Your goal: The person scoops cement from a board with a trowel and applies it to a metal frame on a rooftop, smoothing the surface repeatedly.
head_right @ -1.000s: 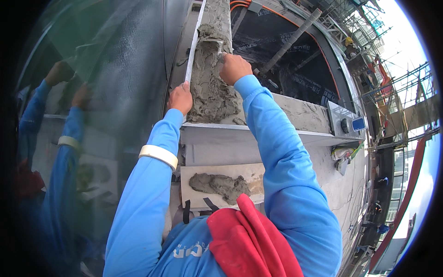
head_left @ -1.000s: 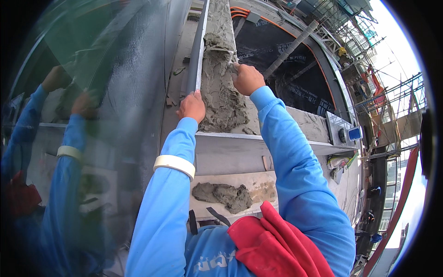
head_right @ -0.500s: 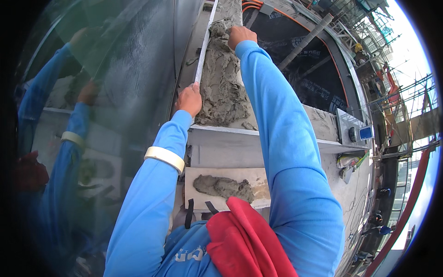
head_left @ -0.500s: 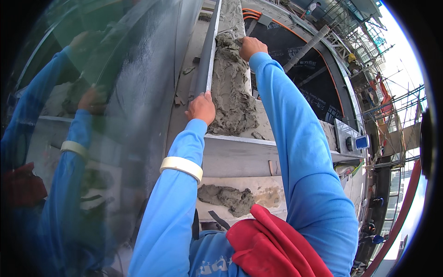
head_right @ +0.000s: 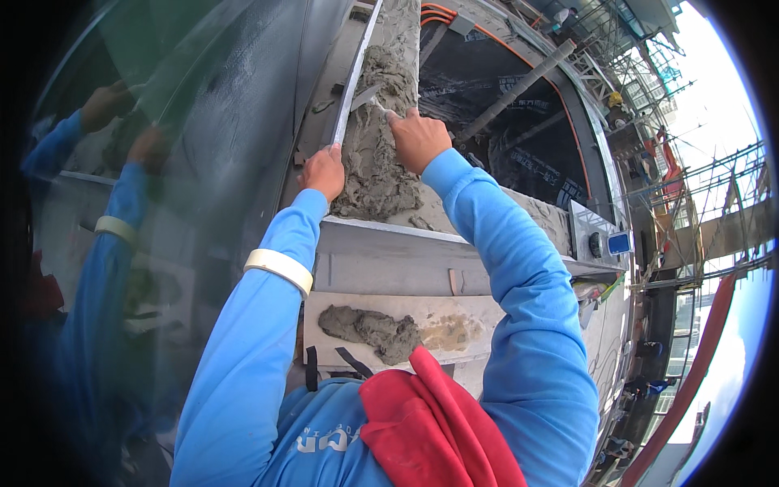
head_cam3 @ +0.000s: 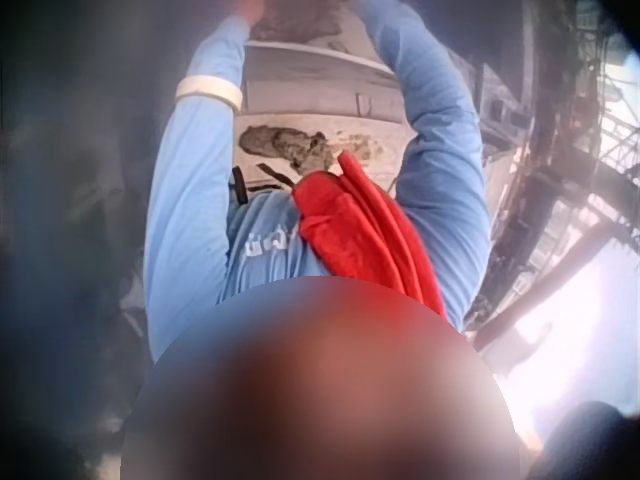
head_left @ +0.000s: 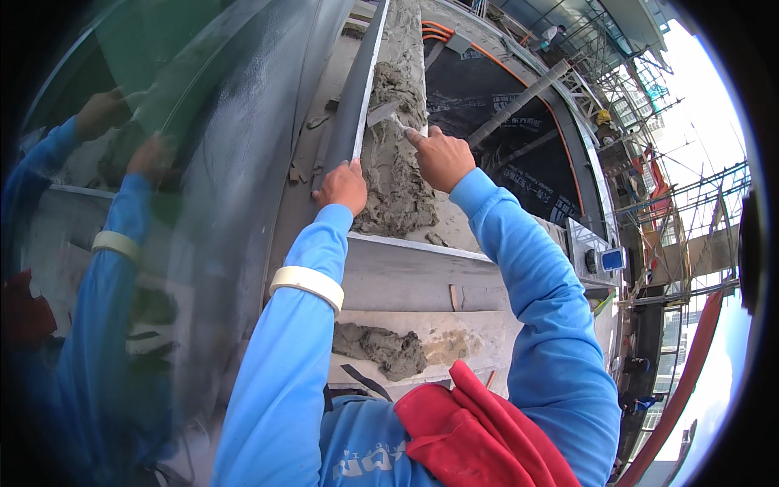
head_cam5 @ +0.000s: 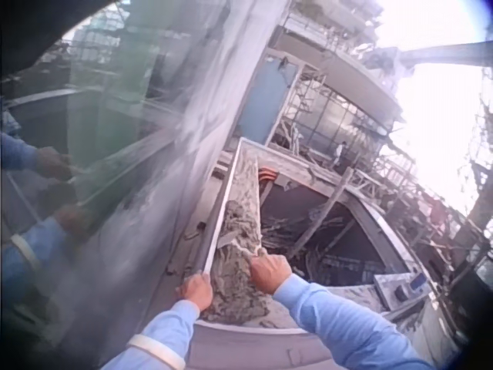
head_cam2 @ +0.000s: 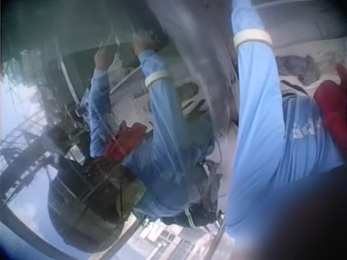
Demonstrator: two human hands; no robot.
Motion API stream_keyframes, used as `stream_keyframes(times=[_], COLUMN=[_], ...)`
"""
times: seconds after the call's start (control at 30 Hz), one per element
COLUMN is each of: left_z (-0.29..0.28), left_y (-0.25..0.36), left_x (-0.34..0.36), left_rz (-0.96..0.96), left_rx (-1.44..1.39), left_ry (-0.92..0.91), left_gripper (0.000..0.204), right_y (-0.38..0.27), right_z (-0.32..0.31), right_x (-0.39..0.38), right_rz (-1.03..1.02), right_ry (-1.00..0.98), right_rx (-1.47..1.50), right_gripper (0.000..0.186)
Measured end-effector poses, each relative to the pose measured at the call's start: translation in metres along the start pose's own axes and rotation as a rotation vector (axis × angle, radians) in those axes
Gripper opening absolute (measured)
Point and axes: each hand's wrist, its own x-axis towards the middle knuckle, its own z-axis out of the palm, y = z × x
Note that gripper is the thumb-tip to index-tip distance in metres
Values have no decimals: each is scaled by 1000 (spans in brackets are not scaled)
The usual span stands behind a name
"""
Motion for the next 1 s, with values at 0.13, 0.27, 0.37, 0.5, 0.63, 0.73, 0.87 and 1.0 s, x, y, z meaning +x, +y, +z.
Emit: stream_keyframes(times=[0.13,0.27,0.37,0.5,0.63,0.73,0.87,1.0], left_z=[0,1,3,2,2,2,2,6], left_y=[-1,-2,-2,-3,-3,-2,-2,-8], left_x=[1,3,2,2,2,2,3,10], left_rz=[7,6,14,8,13,23,19,19], left_rx=[4,1,7,9,-3,-12,2,3], left_ry=[8,9,14,27,23,13,22,20], left_gripper=[54,54,54,54,55,54,53,53], right_y=[27,38,29,28,66,93,86,72], right_z=[-29,-18,1,1,-24,-23,12,17], right_x=[-16,-8,10,-18,-69,-46,15,-5], right_rz=[35,96,153,87,-13,201,339,245], right_ry=[56,130,119,-12,13,59,113,-95], right_rx=[109,119,120,271,481,478,520,553], right_gripper=[43,46,46,42,41,45,46,46])
